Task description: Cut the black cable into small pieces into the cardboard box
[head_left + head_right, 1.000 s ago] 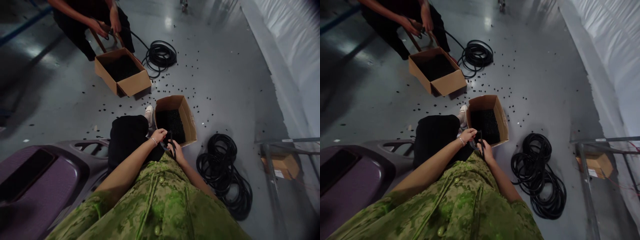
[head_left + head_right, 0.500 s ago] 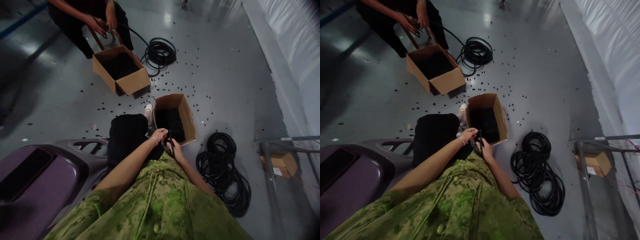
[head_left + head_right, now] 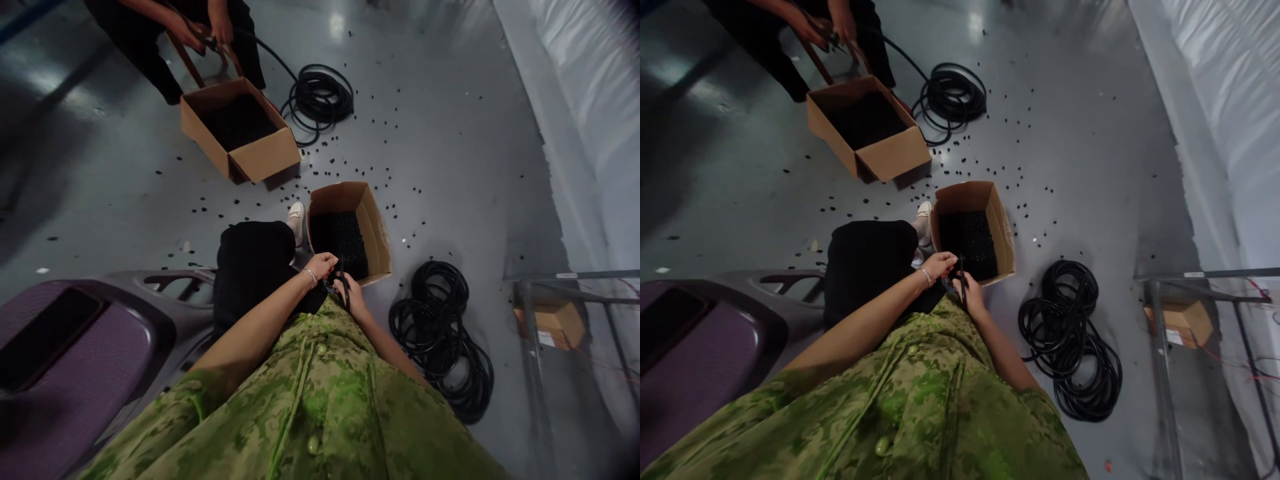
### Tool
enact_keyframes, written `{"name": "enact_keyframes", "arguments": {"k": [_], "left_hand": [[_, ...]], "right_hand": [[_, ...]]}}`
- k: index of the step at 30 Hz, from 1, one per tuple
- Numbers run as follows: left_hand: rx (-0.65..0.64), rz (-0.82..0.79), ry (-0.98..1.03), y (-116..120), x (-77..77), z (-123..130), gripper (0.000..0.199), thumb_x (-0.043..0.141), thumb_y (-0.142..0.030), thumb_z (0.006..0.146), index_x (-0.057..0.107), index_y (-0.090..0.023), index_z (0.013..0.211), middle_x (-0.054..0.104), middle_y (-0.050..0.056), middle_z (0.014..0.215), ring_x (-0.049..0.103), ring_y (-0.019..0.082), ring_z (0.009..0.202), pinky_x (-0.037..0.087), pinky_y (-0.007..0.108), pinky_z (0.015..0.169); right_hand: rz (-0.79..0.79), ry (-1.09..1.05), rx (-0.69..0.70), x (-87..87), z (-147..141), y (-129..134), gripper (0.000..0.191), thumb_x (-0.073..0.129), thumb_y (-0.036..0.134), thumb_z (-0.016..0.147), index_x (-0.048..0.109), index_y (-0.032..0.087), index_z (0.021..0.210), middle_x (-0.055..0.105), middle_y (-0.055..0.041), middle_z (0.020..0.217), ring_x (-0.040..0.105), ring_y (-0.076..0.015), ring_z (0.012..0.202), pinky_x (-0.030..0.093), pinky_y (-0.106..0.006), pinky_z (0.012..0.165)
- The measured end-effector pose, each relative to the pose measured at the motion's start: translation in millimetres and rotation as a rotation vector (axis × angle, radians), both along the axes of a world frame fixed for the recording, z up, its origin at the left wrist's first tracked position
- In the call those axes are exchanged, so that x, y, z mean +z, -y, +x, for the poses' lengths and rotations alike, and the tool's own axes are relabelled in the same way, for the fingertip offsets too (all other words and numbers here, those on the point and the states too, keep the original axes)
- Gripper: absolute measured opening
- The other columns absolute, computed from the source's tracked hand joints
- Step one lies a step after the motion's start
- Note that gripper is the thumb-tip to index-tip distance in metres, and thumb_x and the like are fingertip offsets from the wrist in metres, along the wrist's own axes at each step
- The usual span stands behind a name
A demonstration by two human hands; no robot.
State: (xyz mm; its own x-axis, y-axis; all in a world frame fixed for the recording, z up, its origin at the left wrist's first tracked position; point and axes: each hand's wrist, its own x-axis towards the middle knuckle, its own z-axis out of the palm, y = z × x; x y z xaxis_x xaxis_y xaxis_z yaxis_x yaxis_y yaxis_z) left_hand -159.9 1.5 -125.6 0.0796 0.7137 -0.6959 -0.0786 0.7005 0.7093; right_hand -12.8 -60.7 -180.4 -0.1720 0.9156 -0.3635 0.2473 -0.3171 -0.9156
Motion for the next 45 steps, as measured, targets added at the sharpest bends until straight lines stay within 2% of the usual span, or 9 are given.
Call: {"name": "enact_keyframes", "arguments": {"k": [5, 13, 21, 25, 32, 36, 41, 45], "left_hand": [[-0.014, 0.004, -0.02, -1, -5.5, -1, 0.026, 0.069, -0.028, 0.084, 0.051, -0.016, 0.069, 0.041, -0.008, 0.048, 0.03, 0.003, 0.035, 0.019, 0.016, 0.038], [0.002, -0.005, 0.009, -4, -8.6, -5, 0.028, 0.071, -0.032, 0.083, 0.051, -0.016, 0.07, 0.043, -0.007, 0.049, 0.031, 0.003, 0.036, 0.02, 0.016, 0.039], [0.032, -0.003, 0.007, -6, -9.4, -5, 0.029, 0.069, -0.03, 0.085, 0.05, -0.017, 0.069, 0.043, -0.007, 0.048, 0.03, 0.003, 0.034, 0.019, 0.016, 0.038], [0.05, 0.006, -0.023, -6, -10.2, -4, 0.028, 0.071, -0.03, 0.083, 0.051, -0.016, 0.069, 0.044, -0.007, 0.048, 0.031, 0.003, 0.034, 0.021, 0.016, 0.038], [0.083, 0.084, -0.077, -4, -9.2, -1, 0.022, 0.072, -0.028, 0.082, 0.056, -0.015, 0.073, 0.049, -0.006, 0.048, 0.04, 0.005, 0.036, 0.031, 0.018, 0.039], [0.104, 0.107, -0.076, -1, -7.5, 0, 0.023, 0.073, -0.026, 0.081, 0.055, -0.016, 0.072, 0.05, -0.007, 0.048, 0.04, 0.005, 0.036, 0.03, 0.017, 0.039], [0.105, 0.104, -0.131, 1, -10.7, -1, 0.021, 0.068, -0.022, 0.083, 0.053, -0.016, 0.069, 0.048, -0.007, 0.048, 0.038, 0.004, 0.035, 0.028, 0.017, 0.039], [0.078, 0.073, -0.18, 0, -13.1, -2, 0.021, 0.061, -0.018, 0.087, 0.052, -0.017, 0.068, 0.046, -0.008, 0.048, 0.037, 0.005, 0.034, 0.027, 0.019, 0.04]], "right_hand": [[0.032, 0.066, 0.002, -6.9, 0, 1, 0.041, 0.055, 0.05, 0.084, 0.064, 0.022, 0.112, 0.066, 0.0003, 0.079, 0.06, -0.0164, 0.072, 0.049, -0.026, 0.069], [0.127, 0.257, 0.023, -18.6, 0, 2, 0.028, 0.052, 0.041, 0.083, 0.067, 0.027, 0.102, 0.065, 0.0028, 0.074, 0.059, -0.0157, 0.07, 0.046, -0.024, 0.071], [0.159, 0.347, 0.006, -19.2, -2, -1, 0.029, 0.052, 0.035, 0.081, 0.072, 0.026, 0.1, 0.064, 0.0023, 0.066, 0.059, -0.0151, 0.062, 0.043, -0.023, 0.064], [0.167, 0.374, 0.033, -21.4, -3, -3, 0.032, 0.049, 0.034, 0.083, 0.072, 0.025, 0.104, 0.065, 0.002, 0.066, 0.06, -0.0151, 0.063, 0.045, -0.023, 0.066], [0.177, 0.322, -0.01, -33.3, -3, -5, 0.027, 0.053, 0.031, 0.082, 0.071, 0.028, 0.102, 0.066, 0.0018, 0.069, 0.061, -0.0166, 0.066, 0.045, -0.024, 0.067], [0.168, 0.307, -0.051, -35.7, -1, -4, 0.022, 0.059, 0.032, 0.079, 0.071, 0.031, 0.098, 0.065, 0.0024, 0.07, 0.061, -0.0182, 0.068, 0.044, -0.026, 0.068], [0.119, 0.271, -0.007, -28.0, -1, -2, 0.024, 0.06, 0.034, 0.08, 0.068, 0.028, 0.102, 0.066, 0.0027, 0.073, 0.061, -0.0174, 0.069, 0.046, -0.027, 0.07], [0.006, 0.071, 0.008, -14.3, -3, -3, 0.032, 0.06, 0.04, 0.08, 0.064, 0.023, 0.107, 0.065, 0.0029, 0.072, 0.061, -0.016, 0.068, 0.048, -0.026, 0.068]]}}
